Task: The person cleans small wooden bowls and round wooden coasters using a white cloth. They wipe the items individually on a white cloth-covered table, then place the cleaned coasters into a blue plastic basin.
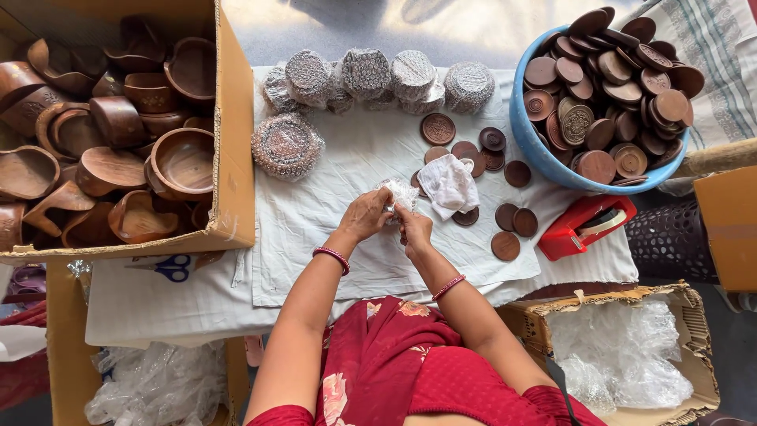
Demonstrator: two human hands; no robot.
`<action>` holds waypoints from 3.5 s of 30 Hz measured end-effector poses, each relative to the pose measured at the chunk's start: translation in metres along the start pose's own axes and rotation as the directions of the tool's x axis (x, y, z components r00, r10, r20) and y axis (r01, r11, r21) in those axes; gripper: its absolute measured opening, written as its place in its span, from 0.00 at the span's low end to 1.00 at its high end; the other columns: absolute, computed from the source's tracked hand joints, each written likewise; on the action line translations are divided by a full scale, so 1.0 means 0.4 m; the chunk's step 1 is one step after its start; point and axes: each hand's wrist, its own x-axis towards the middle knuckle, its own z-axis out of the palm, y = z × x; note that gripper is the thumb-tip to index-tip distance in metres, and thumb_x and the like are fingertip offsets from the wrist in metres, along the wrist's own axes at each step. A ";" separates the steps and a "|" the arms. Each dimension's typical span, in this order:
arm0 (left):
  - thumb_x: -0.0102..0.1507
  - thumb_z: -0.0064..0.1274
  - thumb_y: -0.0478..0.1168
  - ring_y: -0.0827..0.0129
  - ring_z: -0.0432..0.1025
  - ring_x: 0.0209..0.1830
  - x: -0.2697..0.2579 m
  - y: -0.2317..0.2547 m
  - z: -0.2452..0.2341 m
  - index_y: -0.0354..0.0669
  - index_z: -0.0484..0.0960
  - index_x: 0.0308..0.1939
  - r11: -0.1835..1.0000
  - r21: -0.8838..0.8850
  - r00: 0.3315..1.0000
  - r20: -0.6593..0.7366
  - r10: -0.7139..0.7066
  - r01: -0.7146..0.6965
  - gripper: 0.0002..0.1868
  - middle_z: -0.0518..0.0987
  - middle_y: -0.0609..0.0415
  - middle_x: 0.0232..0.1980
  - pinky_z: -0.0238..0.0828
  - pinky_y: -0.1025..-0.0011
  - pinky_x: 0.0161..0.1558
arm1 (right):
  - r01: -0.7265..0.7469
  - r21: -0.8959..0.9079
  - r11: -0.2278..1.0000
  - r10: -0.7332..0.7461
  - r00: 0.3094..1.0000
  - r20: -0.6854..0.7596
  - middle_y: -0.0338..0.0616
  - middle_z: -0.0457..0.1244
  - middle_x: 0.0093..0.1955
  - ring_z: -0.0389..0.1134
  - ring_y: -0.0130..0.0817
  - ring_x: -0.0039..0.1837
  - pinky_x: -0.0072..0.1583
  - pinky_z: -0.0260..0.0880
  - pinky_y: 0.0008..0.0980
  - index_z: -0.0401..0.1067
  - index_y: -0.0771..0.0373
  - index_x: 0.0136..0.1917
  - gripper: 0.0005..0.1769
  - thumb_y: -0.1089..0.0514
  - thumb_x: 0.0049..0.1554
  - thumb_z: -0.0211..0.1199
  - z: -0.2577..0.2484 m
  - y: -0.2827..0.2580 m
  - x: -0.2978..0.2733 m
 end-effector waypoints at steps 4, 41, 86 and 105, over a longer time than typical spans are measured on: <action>0.56 0.65 0.35 0.51 0.75 0.45 0.000 0.014 -0.009 0.44 0.67 0.46 1.000 0.004 1.000 0.013 -0.023 0.023 0.22 0.79 0.50 0.41 0.71 0.58 0.48 | 0.072 -0.033 0.997 -0.074 0.996 -0.056 0.35 0.55 0.22 0.50 0.25 0.22 0.26 0.44 0.29 0.63 0.56 0.29 0.25 0.45 0.50 0.77 0.008 0.016 0.008; 0.55 0.66 0.49 0.64 0.70 0.50 -0.005 0.028 0.031 0.54 0.84 0.44 0.964 0.259 0.998 -0.015 0.069 -0.062 0.16 0.73 0.58 0.45 0.67 0.64 0.54 | 0.415 -0.116 0.902 -0.385 0.897 0.215 0.41 0.67 0.35 0.68 0.28 0.36 0.36 0.69 0.28 0.58 0.60 0.46 0.22 0.62 0.52 0.73 -0.109 0.074 0.049; 0.61 0.60 0.37 0.67 0.69 0.61 -0.134 -0.108 0.111 0.45 0.58 0.76 0.443 -0.879 0.745 -0.173 -0.644 0.178 0.40 0.69 0.55 0.57 0.68 0.68 0.64 | 0.907 -0.373 -0.196 -0.648 0.166 0.744 0.48 0.57 0.69 0.61 0.51 0.71 0.69 0.66 0.43 0.63 0.56 0.58 0.28 0.66 0.47 0.71 -0.154 0.036 0.051; 0.60 0.64 0.37 0.73 0.79 0.41 -0.239 -0.168 0.033 0.39 0.82 0.56 0.704 -0.565 0.742 -0.224 -0.632 0.430 0.20 0.85 0.52 0.45 0.80 0.73 0.45 | 0.746 -0.607 -0.274 -0.553 0.394 0.734 0.52 0.60 0.64 0.59 0.51 0.69 0.68 0.63 0.48 0.63 0.55 0.70 0.55 0.45 0.32 0.81 -0.009 -0.517 0.173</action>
